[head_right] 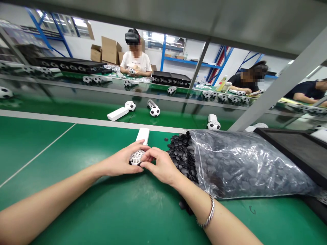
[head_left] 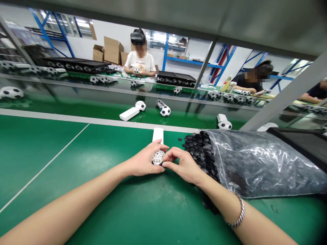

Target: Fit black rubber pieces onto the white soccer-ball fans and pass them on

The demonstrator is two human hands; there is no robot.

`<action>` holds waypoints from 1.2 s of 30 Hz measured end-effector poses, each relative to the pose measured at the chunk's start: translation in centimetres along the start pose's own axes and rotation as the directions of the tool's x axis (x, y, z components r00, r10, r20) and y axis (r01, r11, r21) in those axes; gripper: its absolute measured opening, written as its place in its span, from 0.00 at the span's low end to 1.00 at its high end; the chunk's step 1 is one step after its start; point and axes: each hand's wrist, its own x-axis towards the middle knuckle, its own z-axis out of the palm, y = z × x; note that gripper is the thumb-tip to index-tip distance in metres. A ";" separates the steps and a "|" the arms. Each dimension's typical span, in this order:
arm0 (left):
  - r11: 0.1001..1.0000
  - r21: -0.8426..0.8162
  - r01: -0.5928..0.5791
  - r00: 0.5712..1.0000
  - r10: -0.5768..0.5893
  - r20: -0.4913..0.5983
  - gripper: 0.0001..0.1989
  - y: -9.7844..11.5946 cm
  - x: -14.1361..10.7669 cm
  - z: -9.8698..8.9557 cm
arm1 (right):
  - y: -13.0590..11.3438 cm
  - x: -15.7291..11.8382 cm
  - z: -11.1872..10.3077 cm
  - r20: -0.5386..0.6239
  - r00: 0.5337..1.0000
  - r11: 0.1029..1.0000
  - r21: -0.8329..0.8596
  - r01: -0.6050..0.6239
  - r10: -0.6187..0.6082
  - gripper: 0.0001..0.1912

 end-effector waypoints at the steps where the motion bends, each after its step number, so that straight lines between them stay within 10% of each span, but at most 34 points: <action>1: 1.000 -0.007 0.003 1.000 -0.003 -0.008 0.29 0.1 0.0 0.1 | 0.2 0.1 0.0 -0.019 1.000 1.000 -0.006 -0.004 0.004 0.06; 19: 0.998 0.010 0.069 0.988 -0.067 -0.142 0.30 0.6 0.1 1.4 | 1.8 1.0 -0.2 0.172 0.978 0.899 0.400 -0.178 0.117 0.16; 27: 0.998 0.046 0.052 0.981 -0.042 -0.191 0.27 0.1 0.1 1.6 | 1.7 0.4 0.8 0.081 0.983 0.910 0.372 -0.183 0.165 0.13; 32: 0.997 0.056 -0.053 0.997 0.057 -0.061 0.29 -0.4 0.0 0.6 | 2.3 1.5 -0.6 -0.057 0.995 0.987 -0.135 -0.086 0.079 0.12; 36: 0.996 0.091 -0.006 0.988 0.020 -0.153 0.35 -0.8 0.2 0.9 | 3.9 2.4 -2.1 -0.160 0.982 0.700 -0.689 -0.187 0.105 0.17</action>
